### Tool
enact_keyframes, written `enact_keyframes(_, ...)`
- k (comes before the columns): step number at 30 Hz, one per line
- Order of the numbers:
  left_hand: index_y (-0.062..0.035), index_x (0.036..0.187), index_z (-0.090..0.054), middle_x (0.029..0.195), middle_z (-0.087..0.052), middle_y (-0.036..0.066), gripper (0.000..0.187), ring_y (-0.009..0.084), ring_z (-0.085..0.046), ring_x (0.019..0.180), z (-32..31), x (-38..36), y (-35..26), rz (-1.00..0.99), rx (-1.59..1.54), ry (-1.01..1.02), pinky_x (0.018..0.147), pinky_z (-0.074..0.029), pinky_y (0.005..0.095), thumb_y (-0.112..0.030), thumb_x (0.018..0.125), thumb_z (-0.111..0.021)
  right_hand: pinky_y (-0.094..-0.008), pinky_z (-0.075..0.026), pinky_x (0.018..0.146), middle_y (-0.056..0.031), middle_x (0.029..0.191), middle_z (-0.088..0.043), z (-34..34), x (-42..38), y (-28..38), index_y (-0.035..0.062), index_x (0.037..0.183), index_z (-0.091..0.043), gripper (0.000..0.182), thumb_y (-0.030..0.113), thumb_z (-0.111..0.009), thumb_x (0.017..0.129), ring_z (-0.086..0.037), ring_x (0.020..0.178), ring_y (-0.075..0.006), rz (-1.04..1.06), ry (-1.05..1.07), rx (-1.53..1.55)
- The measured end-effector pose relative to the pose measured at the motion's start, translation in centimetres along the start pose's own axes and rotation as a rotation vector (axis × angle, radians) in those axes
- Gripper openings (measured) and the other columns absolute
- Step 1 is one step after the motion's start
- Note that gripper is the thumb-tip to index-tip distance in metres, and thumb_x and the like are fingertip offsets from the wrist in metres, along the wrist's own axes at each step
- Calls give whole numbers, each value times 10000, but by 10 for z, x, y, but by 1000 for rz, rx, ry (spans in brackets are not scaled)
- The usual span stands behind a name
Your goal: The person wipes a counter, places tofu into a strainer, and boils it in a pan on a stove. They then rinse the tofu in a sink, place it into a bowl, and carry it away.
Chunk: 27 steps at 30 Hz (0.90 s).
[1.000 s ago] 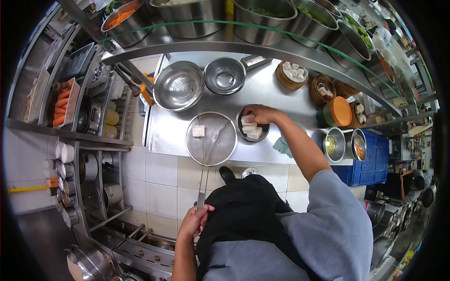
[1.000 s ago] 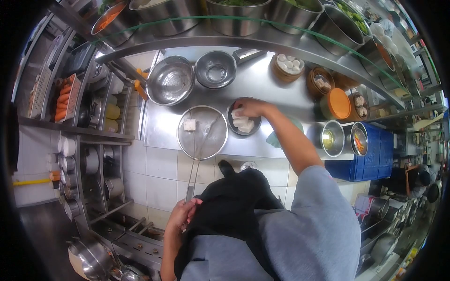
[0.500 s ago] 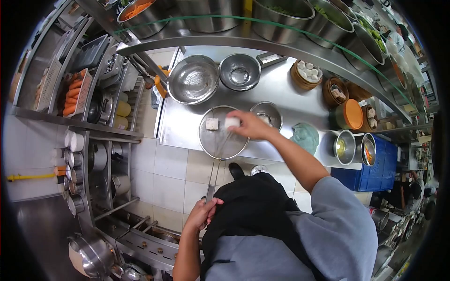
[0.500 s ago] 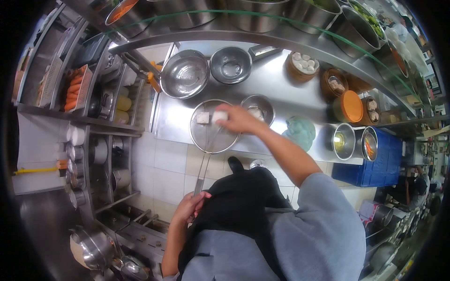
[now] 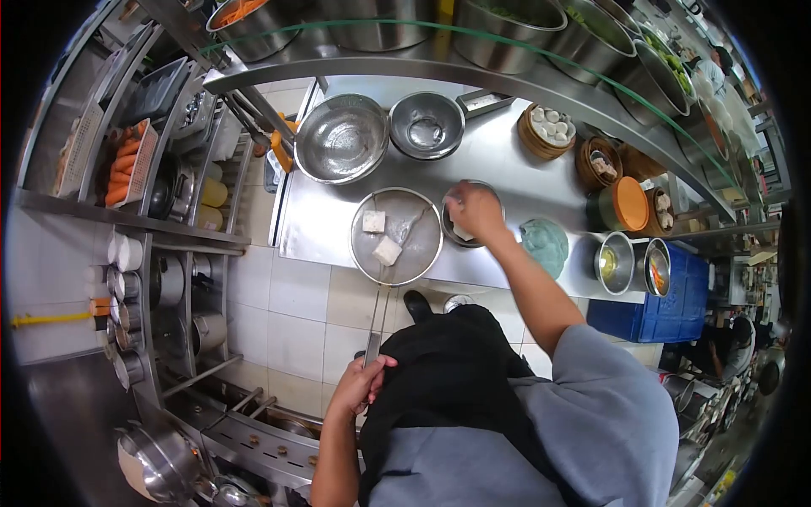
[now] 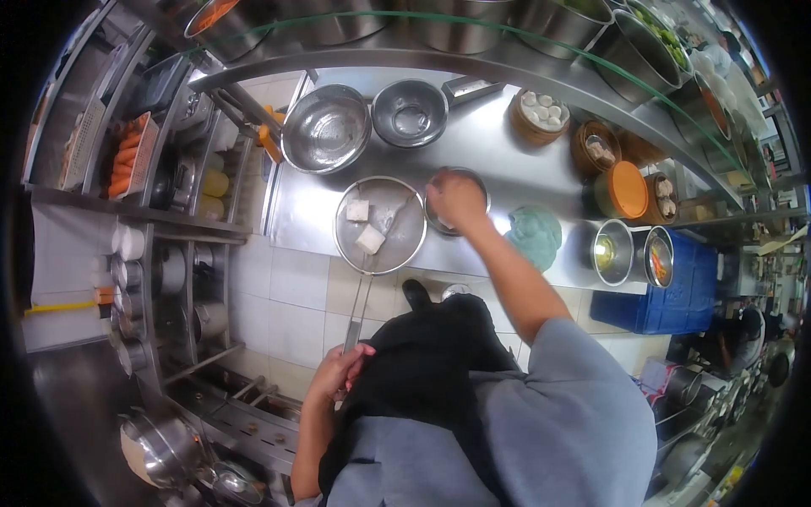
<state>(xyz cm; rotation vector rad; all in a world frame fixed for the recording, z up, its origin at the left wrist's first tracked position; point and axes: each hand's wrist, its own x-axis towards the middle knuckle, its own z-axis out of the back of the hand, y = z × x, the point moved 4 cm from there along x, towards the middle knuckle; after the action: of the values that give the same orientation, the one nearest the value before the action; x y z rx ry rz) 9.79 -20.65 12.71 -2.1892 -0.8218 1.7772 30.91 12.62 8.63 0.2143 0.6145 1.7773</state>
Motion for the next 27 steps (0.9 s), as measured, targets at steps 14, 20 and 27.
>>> enact_keyframes(14, -25, 1003, -640, 536, -391, -37, 263, 62, -339, 398, -4, 5, -4, 7, 25, 5, 358, -278, 224, -268, 982, -542, -408, -515, 875, -192, 1075, -678, -22, 30, -53, 11, 1068, -644, 642, 482, -790, 656, -654, 982, -354, -73, 267, -72)
enact_keyframes(20, -26, 1002, -636, 539, -392, -37, 258, 61, -338, 400, -3, 7, -1, 8, 4, 20, 358, -279, 222, -267, 982, -544, -334, -539, 712, -130, 961, -686, -24, 36, -81, 30, 1027, -662, 562, 454, -814, 691, -667, 809, -244, -190, 334, 247)
enact_keyframes(27, -32, 1014, -632, 543, -391, -42, 255, 59, -336, 403, -2, 8, -2, 16, -7, 22, 355, -277, 221, -270, 983, -546, -289, -570, 671, -111, 935, -680, 4, 11, -68, 24, 1186, -570, 410, 356, -612, 949, -676, 777, -196, -411, 522, 1127)
